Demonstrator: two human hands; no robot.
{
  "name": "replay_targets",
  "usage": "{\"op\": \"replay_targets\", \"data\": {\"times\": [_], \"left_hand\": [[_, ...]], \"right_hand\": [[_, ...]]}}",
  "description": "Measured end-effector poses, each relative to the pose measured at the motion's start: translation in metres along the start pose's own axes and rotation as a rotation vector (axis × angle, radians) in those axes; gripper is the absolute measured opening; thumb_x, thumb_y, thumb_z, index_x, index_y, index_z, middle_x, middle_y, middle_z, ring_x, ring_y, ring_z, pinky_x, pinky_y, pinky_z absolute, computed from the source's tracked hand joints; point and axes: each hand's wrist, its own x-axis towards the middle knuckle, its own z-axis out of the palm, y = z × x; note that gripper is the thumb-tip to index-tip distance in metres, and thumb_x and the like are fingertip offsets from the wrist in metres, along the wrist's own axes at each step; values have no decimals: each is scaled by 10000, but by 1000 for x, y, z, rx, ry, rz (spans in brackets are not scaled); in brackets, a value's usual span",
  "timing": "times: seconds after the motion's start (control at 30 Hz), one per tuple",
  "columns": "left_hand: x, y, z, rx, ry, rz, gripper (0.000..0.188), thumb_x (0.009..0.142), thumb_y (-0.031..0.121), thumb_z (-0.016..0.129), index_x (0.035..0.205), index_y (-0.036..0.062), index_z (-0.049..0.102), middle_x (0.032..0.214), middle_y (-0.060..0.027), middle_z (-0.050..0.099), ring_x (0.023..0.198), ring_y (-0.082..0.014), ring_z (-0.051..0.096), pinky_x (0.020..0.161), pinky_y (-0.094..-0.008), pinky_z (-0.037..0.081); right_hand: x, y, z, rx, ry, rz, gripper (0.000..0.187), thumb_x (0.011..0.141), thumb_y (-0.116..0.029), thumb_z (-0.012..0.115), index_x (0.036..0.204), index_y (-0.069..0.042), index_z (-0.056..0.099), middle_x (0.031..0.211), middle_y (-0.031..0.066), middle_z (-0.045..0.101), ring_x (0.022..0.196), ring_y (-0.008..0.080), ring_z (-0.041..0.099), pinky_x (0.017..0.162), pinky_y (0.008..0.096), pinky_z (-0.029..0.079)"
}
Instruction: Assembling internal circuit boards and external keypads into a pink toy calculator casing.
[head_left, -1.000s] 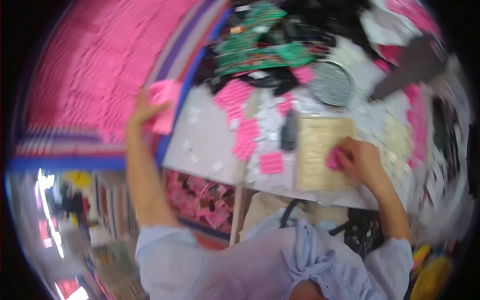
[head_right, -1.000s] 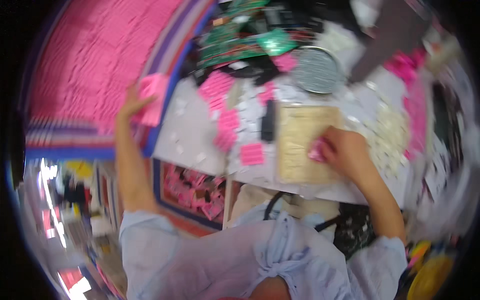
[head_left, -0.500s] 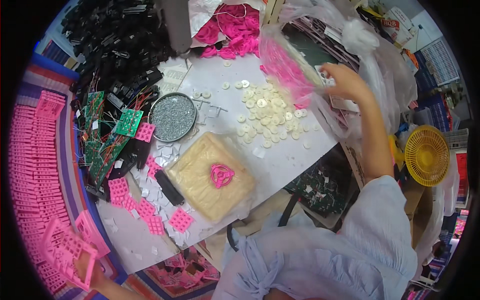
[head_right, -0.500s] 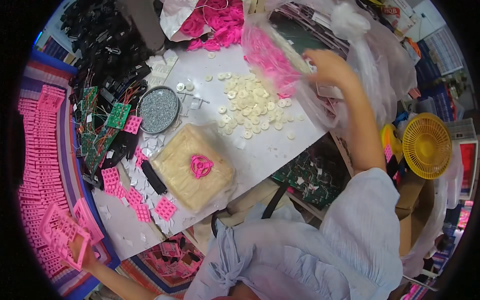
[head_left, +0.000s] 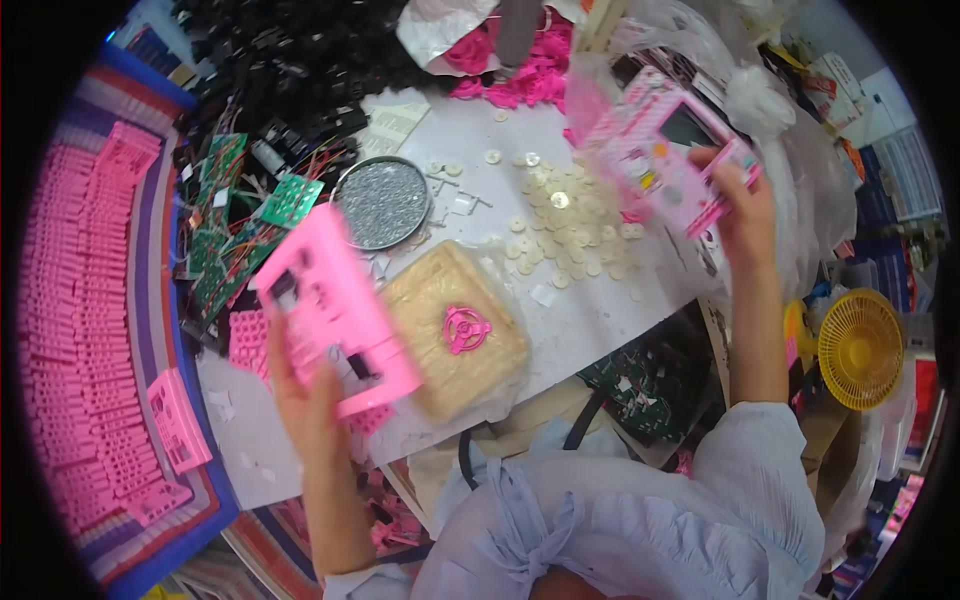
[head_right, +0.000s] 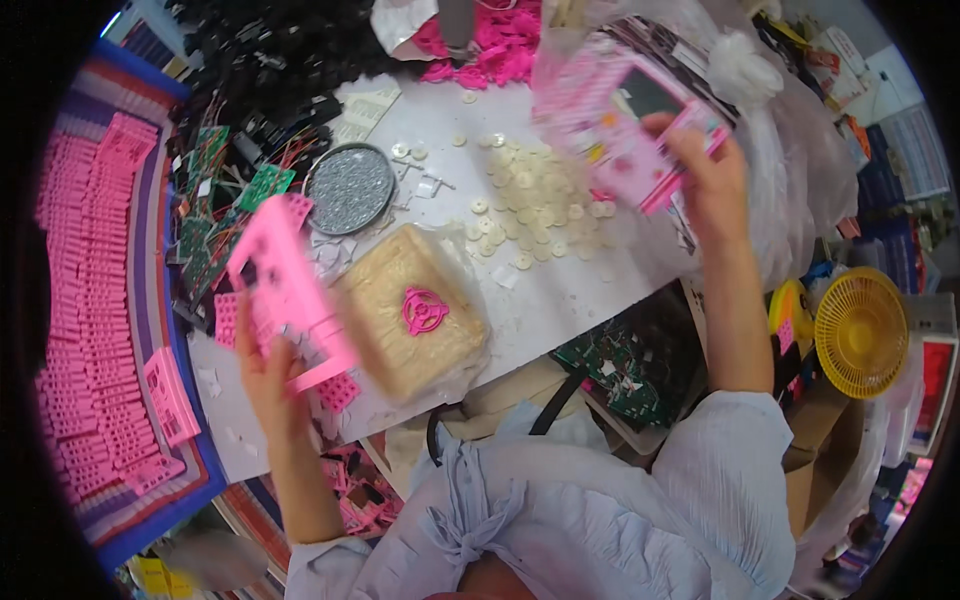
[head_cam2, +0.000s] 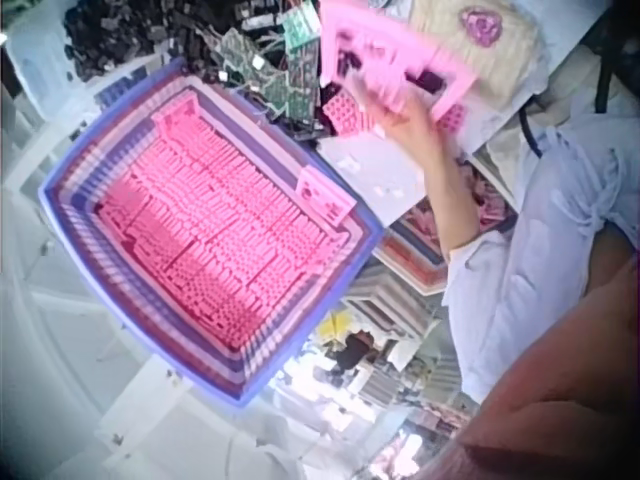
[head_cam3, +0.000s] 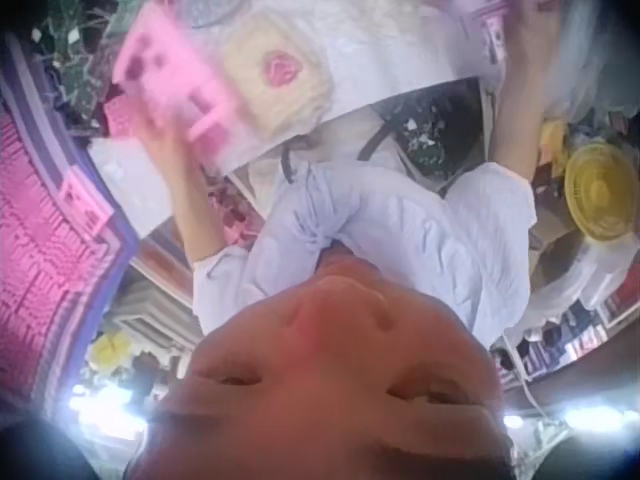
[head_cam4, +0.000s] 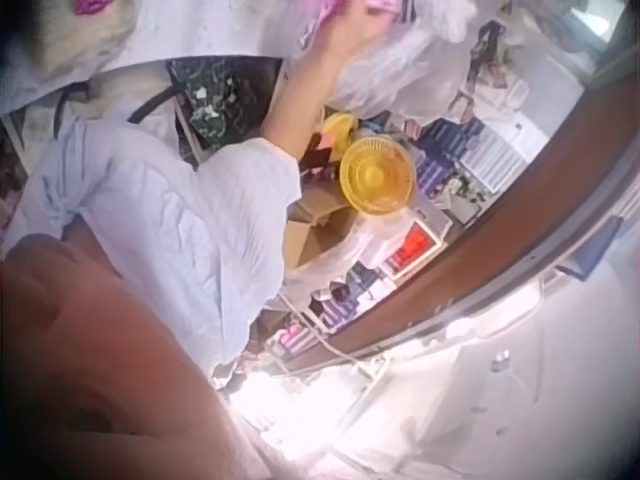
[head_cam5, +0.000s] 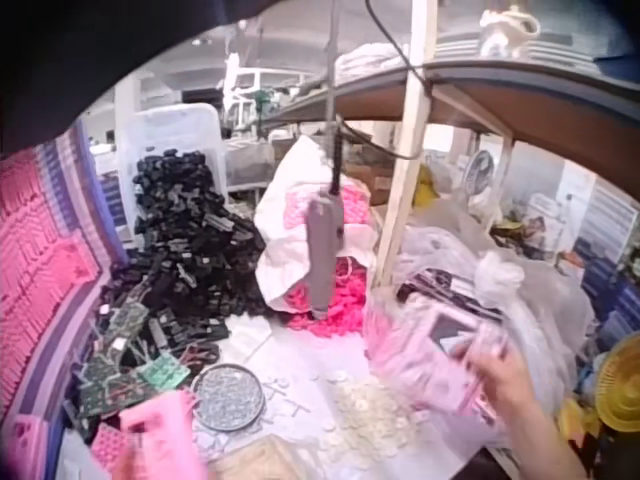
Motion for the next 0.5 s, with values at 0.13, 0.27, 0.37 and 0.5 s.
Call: {"op": "replay_targets", "data": {"times": [0.13, 0.27, 0.37, 0.5], "left_hand": [[5, -37, 34, -71, -127, 24, 718, 956, 422, 595, 1549, 93, 356, 1339, -35, 553, 736, -30, 522, 562, -144, 397], [3, -27, 42, -152, -203, -6, 658, 1014, 484, 494, 1517, 69, 406, 1424, -125, 483, 1208, -208, 509, 1045, -356, 408], [4, -18, 17, -71, -466, -34, 645, 1007, 508, 493, 1473, 62, 472, 1348, -127, 512, 1260, -217, 495, 1075, -368, 388], [-16, 7, 28, 179, -667, -35, 494, 1012, 308, 565, 1426, 44, 507, 1275, -103, 561, 1210, -203, 536, 1042, -355, 418]], "right_hand": [[-49, 13, 89, 464, -299, 205, 442, 902, -179, 703, 1269, 40, 590, 1068, 145, 702, 952, 197, 670, 877, 336, 529], [-54, 0, 143, 520, -709, 322, 508, 890, -165, 716, 1337, 11, 553, 982, 135, 707, 909, 186, 673, 815, 311, 526], [-35, -24, 171, 119, -1170, 355, 448, 886, -230, 748, 1249, -3, 614, 824, 72, 697, 750, 149, 651, 664, 276, 492], [-33, -39, 226, -396, -1404, 9, 376, 825, -234, 790, 1082, 8, 662, 759, 72, 669, 647, 158, 604, 582, 307, 456]]}}
